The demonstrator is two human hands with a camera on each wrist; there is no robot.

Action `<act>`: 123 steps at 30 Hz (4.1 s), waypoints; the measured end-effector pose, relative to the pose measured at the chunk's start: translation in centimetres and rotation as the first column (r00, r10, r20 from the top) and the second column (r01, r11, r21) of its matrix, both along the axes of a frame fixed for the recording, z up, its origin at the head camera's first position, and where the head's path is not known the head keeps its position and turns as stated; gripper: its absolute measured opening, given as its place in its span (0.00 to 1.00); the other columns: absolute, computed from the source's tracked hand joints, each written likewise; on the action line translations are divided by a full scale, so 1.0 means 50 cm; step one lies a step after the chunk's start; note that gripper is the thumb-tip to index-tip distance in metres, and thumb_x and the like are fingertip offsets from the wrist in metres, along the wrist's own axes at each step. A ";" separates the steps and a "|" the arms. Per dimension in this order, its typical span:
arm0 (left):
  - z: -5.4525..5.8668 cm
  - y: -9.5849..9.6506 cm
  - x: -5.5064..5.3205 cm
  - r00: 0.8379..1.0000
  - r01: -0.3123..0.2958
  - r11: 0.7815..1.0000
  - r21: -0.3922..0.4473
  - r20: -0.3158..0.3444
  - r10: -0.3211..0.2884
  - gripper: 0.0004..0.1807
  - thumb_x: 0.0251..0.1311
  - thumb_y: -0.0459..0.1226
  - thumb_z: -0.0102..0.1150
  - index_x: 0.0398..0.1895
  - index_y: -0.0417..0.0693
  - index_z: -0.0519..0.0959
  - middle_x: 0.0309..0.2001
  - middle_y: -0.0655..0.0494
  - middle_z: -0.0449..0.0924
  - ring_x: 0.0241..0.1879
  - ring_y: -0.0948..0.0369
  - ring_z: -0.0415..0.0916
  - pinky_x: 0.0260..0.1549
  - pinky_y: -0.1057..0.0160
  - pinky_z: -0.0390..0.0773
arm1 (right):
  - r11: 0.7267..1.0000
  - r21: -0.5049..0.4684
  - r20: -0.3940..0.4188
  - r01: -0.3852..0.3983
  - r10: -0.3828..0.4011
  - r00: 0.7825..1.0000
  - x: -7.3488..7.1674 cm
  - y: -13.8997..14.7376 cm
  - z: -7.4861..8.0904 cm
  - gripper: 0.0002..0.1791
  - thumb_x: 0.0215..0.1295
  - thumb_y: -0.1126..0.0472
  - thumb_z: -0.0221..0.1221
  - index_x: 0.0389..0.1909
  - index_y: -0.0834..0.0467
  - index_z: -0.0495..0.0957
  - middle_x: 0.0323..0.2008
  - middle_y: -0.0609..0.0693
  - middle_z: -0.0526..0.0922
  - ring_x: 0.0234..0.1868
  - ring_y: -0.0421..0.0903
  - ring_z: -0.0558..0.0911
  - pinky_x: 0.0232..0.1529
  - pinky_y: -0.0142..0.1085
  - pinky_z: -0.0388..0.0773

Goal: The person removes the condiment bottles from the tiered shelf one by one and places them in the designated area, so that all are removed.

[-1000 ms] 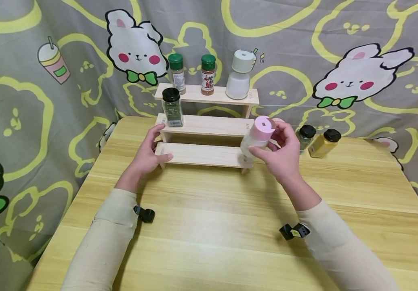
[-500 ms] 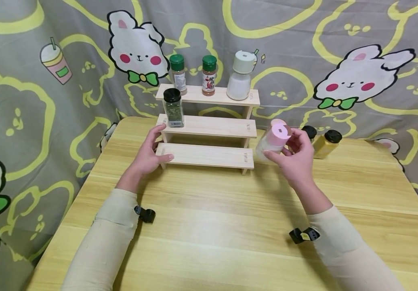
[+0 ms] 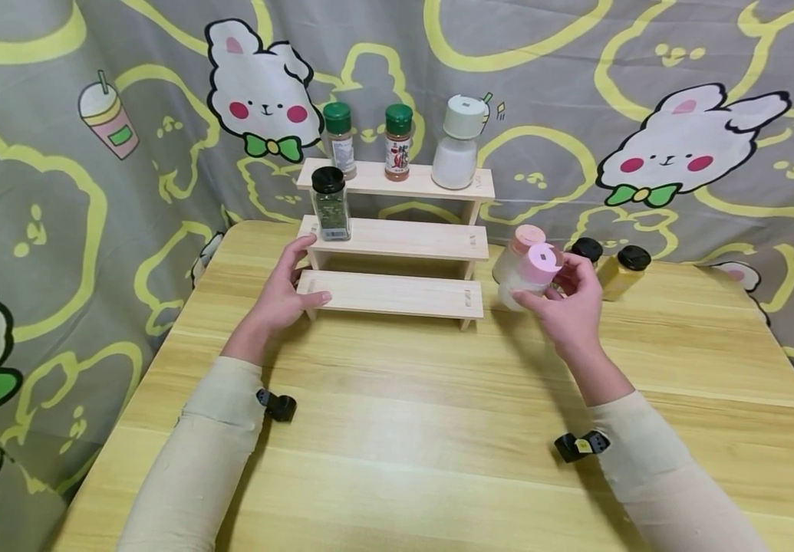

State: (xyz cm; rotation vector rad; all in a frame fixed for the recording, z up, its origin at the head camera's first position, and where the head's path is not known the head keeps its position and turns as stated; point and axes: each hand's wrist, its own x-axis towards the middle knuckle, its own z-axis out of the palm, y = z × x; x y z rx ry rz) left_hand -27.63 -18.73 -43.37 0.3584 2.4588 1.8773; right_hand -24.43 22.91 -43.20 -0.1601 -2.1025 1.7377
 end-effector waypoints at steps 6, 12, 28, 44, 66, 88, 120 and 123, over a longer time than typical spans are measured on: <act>0.002 0.002 -0.002 1.000 0.004 1.000 0.002 -0.009 -0.004 0.49 0.53 0.17 0.65 0.77 0.46 0.55 0.73 0.37 0.54 0.66 0.37 0.59 0.63 0.43 0.62 | 1.000 0.020 0.017 0.023 -0.023 1.000 -0.006 0.011 -0.019 0.37 0.40 0.76 0.77 0.52 0.55 0.72 0.50 0.48 0.74 0.50 0.45 0.75 0.48 0.34 0.76; 0.001 0.001 -0.002 1.000 0.004 1.000 0.006 -0.002 -0.004 0.49 0.53 0.17 0.65 0.76 0.46 0.54 0.73 0.37 0.54 0.66 0.36 0.60 0.63 0.43 0.61 | 0.999 0.027 0.046 0.021 -0.022 0.999 -0.011 0.017 -0.040 0.37 0.40 0.76 0.77 0.53 0.57 0.72 0.48 0.48 0.74 0.50 0.45 0.75 0.50 0.36 0.76; 0.000 0.000 0.001 1.000 0.007 1.000 0.027 0.003 -0.007 0.50 0.52 0.17 0.65 0.77 0.47 0.54 0.73 0.38 0.54 0.66 0.35 0.59 0.62 0.42 0.63 | 1.000 0.007 0.097 0.022 -0.022 0.995 -0.008 0.013 -0.062 0.35 0.39 0.78 0.76 0.49 0.56 0.71 0.46 0.49 0.74 0.49 0.46 0.76 0.49 0.34 0.76; -0.005 -0.002 -0.001 1.000 0.015 0.999 0.037 -0.006 -0.014 0.50 0.52 0.16 0.65 0.77 0.47 0.54 0.73 0.37 0.55 0.65 0.34 0.61 0.61 0.41 0.65 | 1.000 0.018 0.124 0.006 -0.008 0.992 -0.011 0.008 -0.080 0.38 0.37 0.80 0.75 0.51 0.62 0.69 0.47 0.50 0.73 0.50 0.47 0.76 0.50 0.33 0.76; -0.001 -0.001 0.000 1.000 0.011 1.000 0.026 0.003 -0.011 0.50 0.53 0.17 0.65 0.77 0.47 0.54 0.74 0.39 0.54 0.66 0.34 0.59 0.61 0.42 0.64 | 0.999 -0.007 0.160 -0.033 0.034 0.987 -0.019 0.013 -0.085 0.41 0.41 0.82 0.72 0.57 0.62 0.66 0.51 0.50 0.72 0.54 0.48 0.74 0.57 0.39 0.74; -0.036 -0.011 -0.020 1.000 0.005 1.000 0.025 -0.006 -0.005 0.52 0.52 0.17 0.66 0.78 0.52 0.54 0.74 0.41 0.55 0.64 0.37 0.62 0.61 0.41 0.64 | 0.998 -0.069 0.178 -0.007 0.019 0.984 0.023 0.010 -0.081 0.38 0.41 0.81 0.74 0.50 0.55 0.68 0.51 0.51 0.73 0.54 0.47 0.75 0.58 0.42 0.73; -0.019 -0.011 -0.012 1.000 0.006 1.000 -0.006 -0.014 -0.006 0.50 0.54 0.19 0.66 0.78 0.50 0.54 0.76 0.44 0.49 0.70 0.40 0.54 0.64 0.42 0.60 | 0.987 -0.097 0.120 -0.130 0.141 0.983 0.112 -0.072 -0.068 0.35 0.42 0.85 0.70 0.54 0.71 0.68 0.52 0.65 0.74 0.55 0.60 0.75 0.57 0.40 0.74; 0.008 -0.002 0.005 1.000 0.012 1.000 -0.002 0.001 -0.012 0.49 0.54 0.18 0.65 0.77 0.47 0.54 0.75 0.40 0.50 0.68 0.37 0.56 0.63 0.41 0.61 | 0.983 -0.094 0.110 -0.160 0.170 0.979 0.111 -0.086 -0.064 0.35 0.42 0.85 0.70 0.54 0.71 0.68 0.53 0.66 0.73 0.56 0.61 0.74 0.58 0.42 0.73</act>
